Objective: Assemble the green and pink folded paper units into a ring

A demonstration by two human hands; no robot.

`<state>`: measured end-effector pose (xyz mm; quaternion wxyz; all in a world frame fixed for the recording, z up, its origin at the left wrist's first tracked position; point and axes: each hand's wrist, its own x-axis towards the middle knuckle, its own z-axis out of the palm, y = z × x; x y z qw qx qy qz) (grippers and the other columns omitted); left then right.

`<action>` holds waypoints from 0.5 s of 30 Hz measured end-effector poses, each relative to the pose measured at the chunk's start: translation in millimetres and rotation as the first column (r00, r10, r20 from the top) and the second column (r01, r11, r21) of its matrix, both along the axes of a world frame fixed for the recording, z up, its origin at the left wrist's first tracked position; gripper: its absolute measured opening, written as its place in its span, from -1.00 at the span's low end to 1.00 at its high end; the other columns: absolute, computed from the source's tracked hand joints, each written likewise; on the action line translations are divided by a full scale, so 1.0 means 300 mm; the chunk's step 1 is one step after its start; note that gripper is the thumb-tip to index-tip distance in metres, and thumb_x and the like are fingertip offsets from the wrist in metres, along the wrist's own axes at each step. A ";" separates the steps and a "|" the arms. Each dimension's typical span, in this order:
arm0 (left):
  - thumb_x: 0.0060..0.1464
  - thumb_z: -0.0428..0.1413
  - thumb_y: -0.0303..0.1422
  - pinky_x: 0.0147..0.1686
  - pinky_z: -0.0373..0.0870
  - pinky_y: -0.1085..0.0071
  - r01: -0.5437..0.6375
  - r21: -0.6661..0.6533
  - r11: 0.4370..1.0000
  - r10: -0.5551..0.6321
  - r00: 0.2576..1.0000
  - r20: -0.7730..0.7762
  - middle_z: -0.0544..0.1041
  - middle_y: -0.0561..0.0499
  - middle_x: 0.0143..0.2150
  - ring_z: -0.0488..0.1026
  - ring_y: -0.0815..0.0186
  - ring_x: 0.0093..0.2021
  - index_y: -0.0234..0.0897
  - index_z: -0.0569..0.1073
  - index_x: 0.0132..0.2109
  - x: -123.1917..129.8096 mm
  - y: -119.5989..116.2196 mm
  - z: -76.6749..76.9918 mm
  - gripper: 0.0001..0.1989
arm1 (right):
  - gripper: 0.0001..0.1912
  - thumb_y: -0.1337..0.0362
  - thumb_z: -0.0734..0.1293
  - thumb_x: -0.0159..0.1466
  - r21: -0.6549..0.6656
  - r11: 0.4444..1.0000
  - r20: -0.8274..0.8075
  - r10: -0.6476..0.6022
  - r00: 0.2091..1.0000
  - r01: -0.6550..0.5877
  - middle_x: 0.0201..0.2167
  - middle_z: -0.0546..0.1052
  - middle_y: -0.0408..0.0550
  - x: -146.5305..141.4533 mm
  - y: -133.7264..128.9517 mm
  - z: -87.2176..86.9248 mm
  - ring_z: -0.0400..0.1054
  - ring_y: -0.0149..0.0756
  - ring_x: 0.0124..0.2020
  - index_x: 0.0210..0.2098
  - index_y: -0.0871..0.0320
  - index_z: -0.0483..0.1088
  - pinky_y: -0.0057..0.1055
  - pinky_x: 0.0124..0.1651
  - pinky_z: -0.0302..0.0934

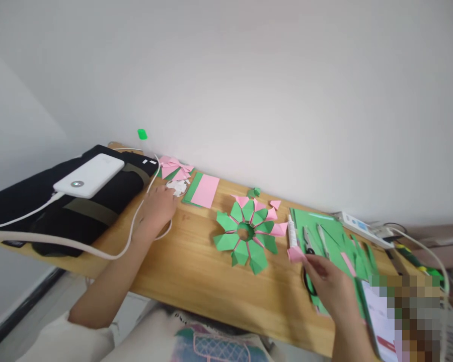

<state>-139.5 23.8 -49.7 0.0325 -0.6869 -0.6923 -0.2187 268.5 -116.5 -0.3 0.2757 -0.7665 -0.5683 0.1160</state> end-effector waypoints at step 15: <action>0.02 0.07 -0.31 -0.43 0.37 0.21 -0.004 -0.439 0.898 -0.072 0.985 -0.157 0.51 -0.17 -0.43 0.51 -0.02 -0.39 -0.27 0.39 -0.37 -0.033 -0.189 0.076 -0.89 | -0.59 0.03 0.22 0.09 -0.166 0.985 -0.013 0.040 0.999 -0.042 -0.49 0.58 0.01 -0.045 -0.128 -0.096 0.45 -0.17 -0.51 -0.25 0.15 0.48 -0.32 -0.42 0.31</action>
